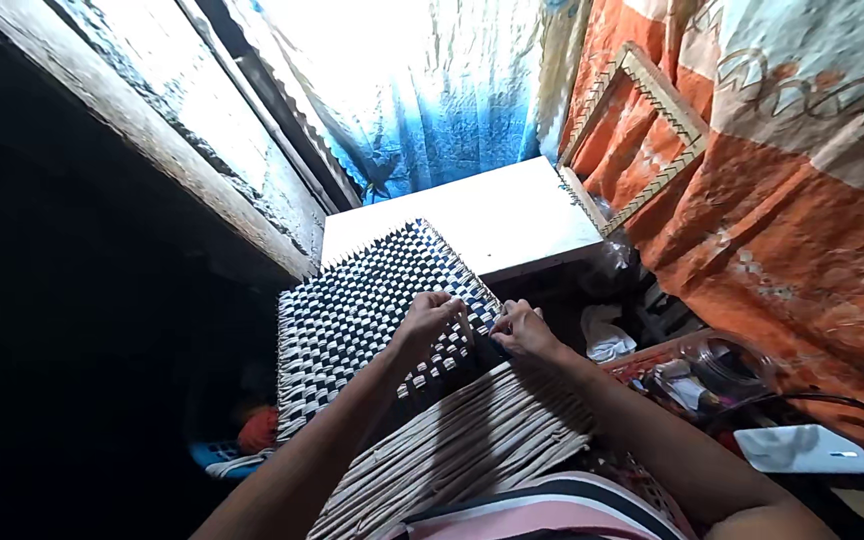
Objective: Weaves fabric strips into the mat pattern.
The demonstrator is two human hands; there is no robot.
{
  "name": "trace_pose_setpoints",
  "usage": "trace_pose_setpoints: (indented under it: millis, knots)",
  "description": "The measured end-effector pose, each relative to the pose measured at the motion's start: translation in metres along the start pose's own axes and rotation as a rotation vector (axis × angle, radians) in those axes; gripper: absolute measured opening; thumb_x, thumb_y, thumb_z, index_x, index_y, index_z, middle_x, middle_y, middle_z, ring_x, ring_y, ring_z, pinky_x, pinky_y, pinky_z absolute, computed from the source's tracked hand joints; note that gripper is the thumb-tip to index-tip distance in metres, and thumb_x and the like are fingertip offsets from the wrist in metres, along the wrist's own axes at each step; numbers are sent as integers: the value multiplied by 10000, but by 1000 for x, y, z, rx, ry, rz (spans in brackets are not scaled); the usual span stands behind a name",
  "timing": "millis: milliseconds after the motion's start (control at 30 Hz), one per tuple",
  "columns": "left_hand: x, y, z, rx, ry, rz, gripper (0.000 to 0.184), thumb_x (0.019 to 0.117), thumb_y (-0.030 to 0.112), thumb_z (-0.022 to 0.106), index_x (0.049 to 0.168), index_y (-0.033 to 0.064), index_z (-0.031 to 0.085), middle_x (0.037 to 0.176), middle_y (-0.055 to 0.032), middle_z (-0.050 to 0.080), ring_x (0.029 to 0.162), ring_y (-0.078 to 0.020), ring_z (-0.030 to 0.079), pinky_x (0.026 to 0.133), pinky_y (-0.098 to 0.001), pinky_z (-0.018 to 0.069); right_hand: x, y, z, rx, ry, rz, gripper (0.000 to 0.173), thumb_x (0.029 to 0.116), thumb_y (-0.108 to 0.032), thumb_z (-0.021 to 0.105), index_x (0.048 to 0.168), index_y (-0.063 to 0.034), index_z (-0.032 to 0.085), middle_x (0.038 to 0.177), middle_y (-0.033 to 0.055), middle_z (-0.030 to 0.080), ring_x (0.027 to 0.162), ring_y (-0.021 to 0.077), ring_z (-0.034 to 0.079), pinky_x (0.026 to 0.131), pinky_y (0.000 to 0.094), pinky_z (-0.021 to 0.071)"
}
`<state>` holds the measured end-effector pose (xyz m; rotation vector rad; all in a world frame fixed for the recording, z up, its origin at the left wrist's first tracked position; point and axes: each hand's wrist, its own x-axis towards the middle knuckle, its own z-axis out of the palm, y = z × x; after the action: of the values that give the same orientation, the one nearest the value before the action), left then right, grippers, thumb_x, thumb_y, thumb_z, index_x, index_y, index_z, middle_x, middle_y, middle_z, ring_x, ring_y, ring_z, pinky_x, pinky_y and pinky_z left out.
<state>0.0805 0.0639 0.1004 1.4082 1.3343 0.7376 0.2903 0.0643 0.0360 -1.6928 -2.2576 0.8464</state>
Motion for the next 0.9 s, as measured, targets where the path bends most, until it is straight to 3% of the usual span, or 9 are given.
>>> trace_pose_setpoints:
  millis: [67,133,233,433,567,633,767,833,900]
  knots:
    - [9,-5,3,-48,-52,20,234,1075,153,521,955,8,660,867,-51,633,789,-119,582,789,-324,504,-3,2,10,-114,27,-17,226,981,-313,630,1069,-179,790,1244,103,644,1231,328,525,1031,551,389]
    - [18,-10,11,-125,-104,33,214,1080,147,507,1071,-14,649,963,-88,686,865,-153,661,837,-354,565,-5,0,13,-209,75,-76,281,1002,-345,612,1042,-127,784,1230,142,647,1218,351,541,1025,564,381]
    - [16,-6,30,-173,-119,41,200,1082,140,508,1147,-19,611,950,-89,685,822,-151,693,795,-331,596,-5,0,13,-351,106,-161,407,1020,-437,577,967,-77,762,1207,188,642,1203,372,555,1003,592,385]
    - [13,-38,39,-170,-15,147,175,1065,149,547,1072,14,658,806,-35,644,705,-102,614,712,-276,541,-4,4,18,-456,77,-260,410,955,-459,639,933,-65,749,1491,161,508,1354,378,454,1044,630,337]
    - [6,-45,36,-228,32,152,154,1051,103,559,1043,3,675,785,-32,643,694,-94,608,707,-263,537,-1,9,17,-355,-24,-214,379,955,-443,649,1012,-85,757,1684,72,277,1526,370,229,1131,694,204]
    - [0,-43,36,-124,5,146,153,1042,91,570,1075,-15,677,850,-49,652,716,-86,608,707,-254,534,3,12,16,-199,-18,-159,277,942,-350,644,971,-106,772,1660,13,335,1515,318,251,1131,642,217]
    - [-1,-65,50,336,-147,94,234,1011,90,565,1162,-20,706,1183,-203,614,1021,-216,638,927,-336,534,5,11,4,131,-64,-29,209,955,-233,673,949,-52,776,1634,23,377,1479,327,300,1110,652,248]
    - [-6,-67,64,457,-132,90,237,1002,61,566,1160,-8,730,1231,-234,592,1123,-246,611,1010,-328,492,3,11,2,175,-87,-3,211,960,-222,677,956,-33,771,1642,24,361,1480,325,293,1102,655,246]
    - [-8,-70,77,489,-78,135,236,996,57,560,1127,3,750,1201,-235,575,1096,-247,600,992,-314,493,2,11,0,217,-88,2,209,955,-213,680,956,-22,766,1635,42,371,1471,323,311,1093,655,257]
